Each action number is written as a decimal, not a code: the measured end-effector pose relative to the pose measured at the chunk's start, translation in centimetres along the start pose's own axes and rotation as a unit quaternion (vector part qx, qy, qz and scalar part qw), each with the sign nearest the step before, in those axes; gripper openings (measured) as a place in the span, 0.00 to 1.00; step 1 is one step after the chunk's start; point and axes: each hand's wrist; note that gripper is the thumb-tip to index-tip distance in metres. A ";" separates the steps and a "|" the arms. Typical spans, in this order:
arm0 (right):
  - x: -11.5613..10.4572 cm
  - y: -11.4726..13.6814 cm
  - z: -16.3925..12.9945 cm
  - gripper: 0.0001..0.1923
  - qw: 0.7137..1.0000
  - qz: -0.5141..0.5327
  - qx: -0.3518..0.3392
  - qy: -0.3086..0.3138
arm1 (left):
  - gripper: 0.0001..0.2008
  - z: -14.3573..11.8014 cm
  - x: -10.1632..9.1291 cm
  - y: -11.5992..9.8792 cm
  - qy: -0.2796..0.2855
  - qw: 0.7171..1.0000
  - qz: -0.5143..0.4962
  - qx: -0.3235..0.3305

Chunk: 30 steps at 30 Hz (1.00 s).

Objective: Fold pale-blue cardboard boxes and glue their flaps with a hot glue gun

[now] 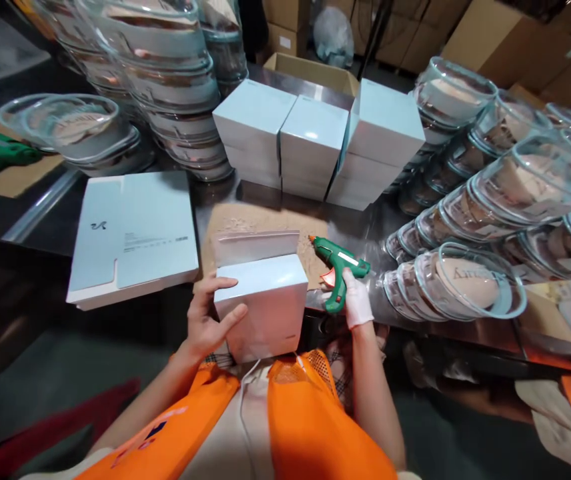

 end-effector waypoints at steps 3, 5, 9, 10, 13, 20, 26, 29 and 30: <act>-1.6 0.5 -1.5 0.22 0.991 -0.029 -0.034 -0.126 | 0.16 0.2 -0.3 0.2 0.002 1.000 -0.005 0.026; -1.5 1.4 -3.4 0.20 0.984 -0.028 -0.096 -0.147 | 0.16 0.5 -0.2 0.2 0.020 0.999 -0.027 0.036; 1.4 3.9 -5.7 0.25 0.987 0.011 -0.121 0.104 | 0.18 0.8 0.5 -0.1 0.074 0.992 -0.090 0.056; 2.1 4.2 -5.6 0.26 0.982 0.033 -0.103 0.155 | 0.18 0.8 0.8 -0.2 0.080 0.990 -0.103 0.054; 2.8 4.3 -4.8 0.27 0.975 0.093 -0.094 0.179 | 0.20 0.8 1.5 -0.2 0.062 0.989 -0.132 0.004; 0.2 3.7 -5.6 0.37 0.853 -0.126 -0.416 0.289 | 0.34 1.0 1.7 1.5 -0.008 0.963 -0.268 -0.016; 1.4 4.2 -6.7 0.17 0.761 -0.230 -0.539 0.280 | 0.12 1.2 -0.1 1.5 0.040 0.964 -0.260 -0.032; 1.9 4.1 -6.7 0.14 0.774 -0.206 -0.524 0.289 | 0.11 1.1 0.1 1.0 0.024 0.964 -0.261 -0.032; 2.0 4.1 -6.7 0.13 0.781 -0.200 -0.513 0.295 | 0.12 1.0 0.3 0.9 0.021 0.965 -0.260 -0.035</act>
Point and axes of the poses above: each hand's wrist, its own z-axis towards the middle knuckle, its own x-axis out of the palm, y = z × x, and after that the axes turned 10 degrees about x, right-handed
